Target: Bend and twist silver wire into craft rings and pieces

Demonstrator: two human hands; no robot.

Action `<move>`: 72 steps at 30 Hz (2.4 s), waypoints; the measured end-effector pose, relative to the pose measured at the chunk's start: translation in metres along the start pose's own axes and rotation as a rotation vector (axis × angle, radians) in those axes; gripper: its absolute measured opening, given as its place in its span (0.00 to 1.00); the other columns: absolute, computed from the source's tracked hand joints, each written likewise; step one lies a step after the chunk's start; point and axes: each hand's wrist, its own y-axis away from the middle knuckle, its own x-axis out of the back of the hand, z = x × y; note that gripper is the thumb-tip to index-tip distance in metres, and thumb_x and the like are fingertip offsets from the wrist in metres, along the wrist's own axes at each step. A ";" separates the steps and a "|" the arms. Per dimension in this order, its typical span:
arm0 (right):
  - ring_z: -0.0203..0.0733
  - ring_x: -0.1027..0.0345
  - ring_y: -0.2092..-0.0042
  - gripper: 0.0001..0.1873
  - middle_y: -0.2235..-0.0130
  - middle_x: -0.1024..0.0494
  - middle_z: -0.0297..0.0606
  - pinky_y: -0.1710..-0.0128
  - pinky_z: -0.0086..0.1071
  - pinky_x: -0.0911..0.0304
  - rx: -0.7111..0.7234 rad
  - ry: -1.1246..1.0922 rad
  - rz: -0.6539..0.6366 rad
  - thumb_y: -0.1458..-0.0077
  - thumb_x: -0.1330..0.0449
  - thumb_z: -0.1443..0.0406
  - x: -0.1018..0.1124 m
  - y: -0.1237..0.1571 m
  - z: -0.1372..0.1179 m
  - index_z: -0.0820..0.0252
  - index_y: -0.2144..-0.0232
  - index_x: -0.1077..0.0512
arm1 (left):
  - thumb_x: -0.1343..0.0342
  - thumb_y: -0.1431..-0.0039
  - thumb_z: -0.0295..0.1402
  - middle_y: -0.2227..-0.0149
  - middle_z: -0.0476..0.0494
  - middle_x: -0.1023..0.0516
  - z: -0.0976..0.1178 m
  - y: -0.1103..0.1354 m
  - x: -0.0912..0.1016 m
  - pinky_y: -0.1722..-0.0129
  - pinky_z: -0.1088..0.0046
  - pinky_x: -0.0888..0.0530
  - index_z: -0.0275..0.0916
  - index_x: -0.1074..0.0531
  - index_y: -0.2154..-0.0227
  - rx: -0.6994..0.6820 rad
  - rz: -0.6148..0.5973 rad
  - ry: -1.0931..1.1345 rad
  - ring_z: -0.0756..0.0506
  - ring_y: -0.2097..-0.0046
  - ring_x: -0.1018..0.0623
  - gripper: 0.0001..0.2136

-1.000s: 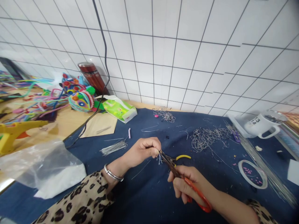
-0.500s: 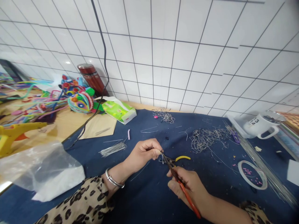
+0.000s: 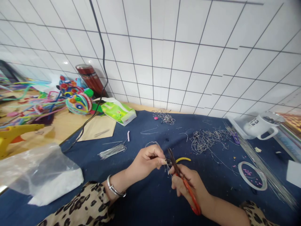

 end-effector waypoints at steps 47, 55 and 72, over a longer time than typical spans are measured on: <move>0.26 0.42 0.84 0.20 0.77 0.31 0.31 0.86 0.20 0.46 -0.215 -0.298 -0.255 0.44 0.49 0.51 0.012 -0.003 -0.012 0.64 0.63 0.36 | 0.45 0.45 0.27 0.67 0.42 0.28 0.011 -0.015 0.031 0.62 0.70 0.31 0.34 0.26 0.70 -0.185 -0.072 -0.346 0.48 0.63 0.27 0.03; 0.25 0.43 0.84 0.21 0.78 0.31 0.31 0.86 0.19 0.46 -0.212 -0.296 -0.270 0.45 0.49 0.51 0.012 -0.003 -0.013 0.64 0.63 0.36 | 0.45 0.45 0.29 0.67 0.42 0.29 0.011 -0.016 0.035 0.65 0.72 0.31 0.34 0.27 0.70 -0.162 -0.120 -0.346 0.49 0.65 0.28 0.04; 0.26 0.42 0.84 0.21 0.78 0.31 0.31 0.85 0.20 0.46 -0.225 -0.279 -0.275 0.46 0.48 0.50 0.012 -0.002 -0.015 0.63 0.64 0.36 | 0.45 0.44 0.30 0.69 0.43 0.30 0.012 -0.017 0.036 0.67 0.73 0.32 0.34 0.27 0.71 -0.154 -0.147 -0.359 0.49 0.67 0.29 0.05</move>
